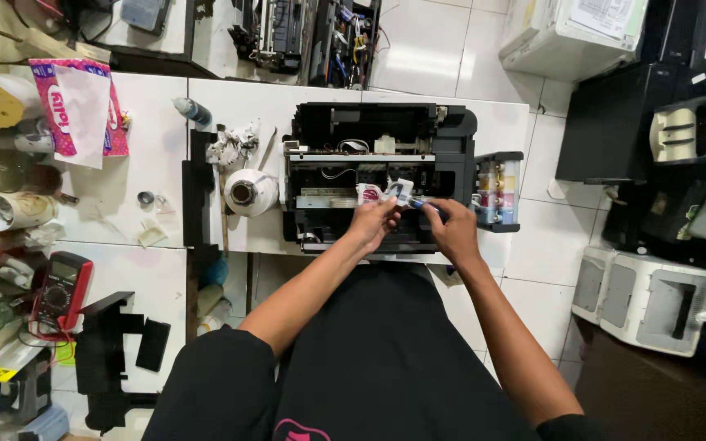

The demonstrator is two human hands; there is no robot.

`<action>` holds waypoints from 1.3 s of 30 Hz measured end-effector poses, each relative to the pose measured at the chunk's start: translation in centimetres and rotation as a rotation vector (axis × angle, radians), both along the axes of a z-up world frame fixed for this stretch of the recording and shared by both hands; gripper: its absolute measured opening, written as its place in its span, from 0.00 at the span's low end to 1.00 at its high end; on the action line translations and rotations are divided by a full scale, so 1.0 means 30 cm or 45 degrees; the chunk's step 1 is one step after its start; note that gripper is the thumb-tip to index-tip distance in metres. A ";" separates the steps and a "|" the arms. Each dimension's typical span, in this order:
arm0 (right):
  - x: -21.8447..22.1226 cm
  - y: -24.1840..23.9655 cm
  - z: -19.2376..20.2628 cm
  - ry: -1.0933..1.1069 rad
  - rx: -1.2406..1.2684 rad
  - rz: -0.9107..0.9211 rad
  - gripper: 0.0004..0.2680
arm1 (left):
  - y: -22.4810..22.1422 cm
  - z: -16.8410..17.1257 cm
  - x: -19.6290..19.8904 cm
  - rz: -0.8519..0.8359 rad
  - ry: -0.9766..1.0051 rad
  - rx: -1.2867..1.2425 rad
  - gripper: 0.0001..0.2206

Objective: The person cleans the internal components of a disassembled printer using a syringe and a cloth. They repeatedly inject liquid into the print head area and wipe away residue, handling the print head and internal mechanisms throughout the process.

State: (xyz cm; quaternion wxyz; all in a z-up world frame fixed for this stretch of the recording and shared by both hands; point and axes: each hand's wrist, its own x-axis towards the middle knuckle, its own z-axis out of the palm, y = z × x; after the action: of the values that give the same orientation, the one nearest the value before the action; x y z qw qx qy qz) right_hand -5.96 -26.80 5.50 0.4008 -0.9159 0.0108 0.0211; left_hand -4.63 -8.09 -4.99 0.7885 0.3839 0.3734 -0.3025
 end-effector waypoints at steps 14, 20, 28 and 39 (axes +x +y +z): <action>0.111 -0.049 0.131 0.198 -0.179 0.229 0.07 | 0.196 0.336 0.217 -1.129 -1.490 1.322 0.32; 0.146 -0.019 0.167 0.228 -0.160 0.342 0.08 | 0.125 0.141 0.274 -1.358 -1.937 1.227 0.38; 0.179 -0.042 0.152 0.212 -0.130 0.400 0.08 | 0.099 -0.030 0.252 -1.176 -1.800 1.220 0.34; 0.205 -0.043 0.100 0.133 -0.160 0.440 0.09 | 0.051 -0.109 0.229 -0.888 -1.666 1.446 0.29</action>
State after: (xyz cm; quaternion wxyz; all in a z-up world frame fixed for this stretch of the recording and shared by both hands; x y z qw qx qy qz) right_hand 0.20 -28.10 8.50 0.3319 -0.9250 -0.1244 0.1366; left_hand 2.23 -6.55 -8.27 0.4007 0.8962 -0.1895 -0.0177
